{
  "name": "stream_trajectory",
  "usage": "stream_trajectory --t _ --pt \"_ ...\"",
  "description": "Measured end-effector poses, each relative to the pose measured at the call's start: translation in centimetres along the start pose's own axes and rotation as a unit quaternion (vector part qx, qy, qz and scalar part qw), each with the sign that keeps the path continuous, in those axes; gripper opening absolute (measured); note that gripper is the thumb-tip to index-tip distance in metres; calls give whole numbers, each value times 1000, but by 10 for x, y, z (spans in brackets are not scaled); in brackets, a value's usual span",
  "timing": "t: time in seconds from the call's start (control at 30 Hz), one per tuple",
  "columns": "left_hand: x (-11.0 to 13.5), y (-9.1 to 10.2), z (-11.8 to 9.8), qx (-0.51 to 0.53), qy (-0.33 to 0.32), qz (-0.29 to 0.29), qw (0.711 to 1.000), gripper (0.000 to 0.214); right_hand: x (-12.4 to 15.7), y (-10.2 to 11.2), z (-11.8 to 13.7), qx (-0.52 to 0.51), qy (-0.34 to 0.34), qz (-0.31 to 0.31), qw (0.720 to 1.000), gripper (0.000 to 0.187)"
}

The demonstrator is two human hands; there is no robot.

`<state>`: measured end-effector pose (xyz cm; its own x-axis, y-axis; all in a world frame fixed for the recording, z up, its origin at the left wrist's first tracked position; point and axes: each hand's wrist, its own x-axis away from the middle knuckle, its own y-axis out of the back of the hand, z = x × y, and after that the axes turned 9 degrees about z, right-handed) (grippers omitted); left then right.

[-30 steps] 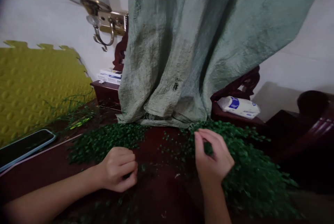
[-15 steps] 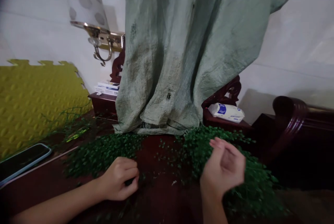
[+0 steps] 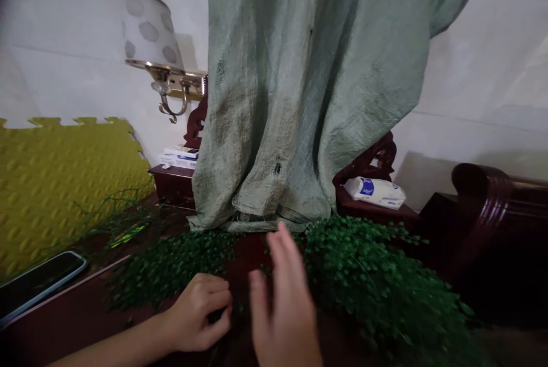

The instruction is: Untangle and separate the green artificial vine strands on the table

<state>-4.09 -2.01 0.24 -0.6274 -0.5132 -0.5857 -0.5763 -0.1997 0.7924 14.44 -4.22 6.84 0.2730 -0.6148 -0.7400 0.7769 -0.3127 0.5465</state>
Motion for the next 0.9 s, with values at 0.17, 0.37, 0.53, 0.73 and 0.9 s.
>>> stream_trajectory --t 0.17,0.37,0.53,0.73,0.9 --pt "0 -5 0 5 9 11 1000 11 -13 -3 10 12 51 142 989 29" --pt "1 -6 4 28 43 12 999 10 -55 16 0 -56 104 173 978 17" --pt "1 -5 9 -8 73 -10 997 15 -18 -37 -34 -140 -7 191 972 26" --pt "0 5 19 -49 83 -11 995 15 29 -85 -55 -181 -122 237 947 29" --pt "-1 22 34 -57 126 -66 988 15 15 -83 -59 -234 -169 184 939 38"
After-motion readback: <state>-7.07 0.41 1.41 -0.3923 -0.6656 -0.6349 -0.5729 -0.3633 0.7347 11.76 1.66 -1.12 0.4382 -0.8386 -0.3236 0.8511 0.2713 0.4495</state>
